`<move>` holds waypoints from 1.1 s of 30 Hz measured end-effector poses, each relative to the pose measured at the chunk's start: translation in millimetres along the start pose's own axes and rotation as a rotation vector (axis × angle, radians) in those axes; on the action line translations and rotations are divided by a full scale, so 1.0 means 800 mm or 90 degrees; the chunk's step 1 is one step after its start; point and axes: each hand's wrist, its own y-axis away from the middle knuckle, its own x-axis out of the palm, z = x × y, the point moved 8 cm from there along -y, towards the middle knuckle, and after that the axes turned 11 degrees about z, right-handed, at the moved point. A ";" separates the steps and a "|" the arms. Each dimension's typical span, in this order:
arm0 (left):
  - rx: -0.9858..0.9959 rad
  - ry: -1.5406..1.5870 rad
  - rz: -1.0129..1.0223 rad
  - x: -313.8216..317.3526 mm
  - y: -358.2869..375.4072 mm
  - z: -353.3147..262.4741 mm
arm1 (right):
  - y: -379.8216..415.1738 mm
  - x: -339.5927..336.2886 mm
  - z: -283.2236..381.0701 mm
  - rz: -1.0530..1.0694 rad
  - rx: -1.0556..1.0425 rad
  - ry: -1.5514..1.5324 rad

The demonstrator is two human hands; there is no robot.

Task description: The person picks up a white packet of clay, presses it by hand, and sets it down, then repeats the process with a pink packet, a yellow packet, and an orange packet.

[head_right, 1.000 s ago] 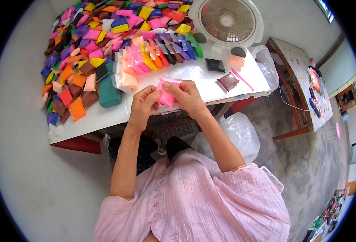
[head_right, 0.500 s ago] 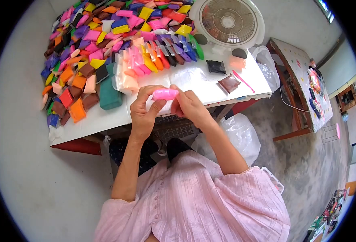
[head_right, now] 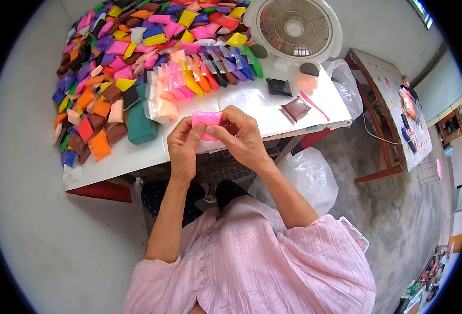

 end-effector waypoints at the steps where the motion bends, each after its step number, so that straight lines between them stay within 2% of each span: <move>1: 0.000 -0.001 -0.003 0.000 0.000 0.000 | -0.001 -0.002 -0.002 -0.009 -0.013 0.013; 8: -0.008 0.025 -0.037 -0.009 -0.006 0.005 | -0.001 -0.001 -0.005 -0.024 0.042 0.057; 14: -0.027 0.084 -0.075 -0.018 -0.008 0.014 | 0.000 0.000 -0.041 0.010 0.145 -0.066; 17: -0.007 0.054 -0.083 -0.017 -0.007 0.013 | -0.004 0.009 -0.024 0.031 0.128 -0.118; 19: -0.001 0.019 -0.066 -0.013 -0.007 0.010 | -0.003 -0.002 -0.025 0.004 0.081 -0.021; 20: 0.003 -0.016 -0.061 -0.012 -0.006 0.006 | -0.003 -0.006 -0.023 -0.010 0.057 0.027; 22: 0.011 -0.085 -0.051 -0.011 -0.003 -0.005 | -0.003 -0.004 0.031 -0.046 -0.141 0.266; 23: 0.043 -0.182 -0.064 -0.013 0.002 -0.016 | 0.004 0.001 0.054 -0.064 -0.240 0.385; 24: 0.074 -0.278 -0.075 -0.015 0.010 -0.028 | 0.010 0.007 0.053 -0.020 -0.261 0.498; 27: 0.116 -0.520 -0.088 -0.013 0.035 -0.044 | 0.021 0.021 0.041 0.061 -0.279 0.611; 29: 0.116 -0.657 -0.052 -0.005 0.046 -0.048 | 0.026 0.016 0.030 0.064 -0.253 0.562; 33: 0.115 -0.735 -0.040 0.006 0.049 -0.047 | 0.035 0.004 0.032 0.005 -0.237 0.530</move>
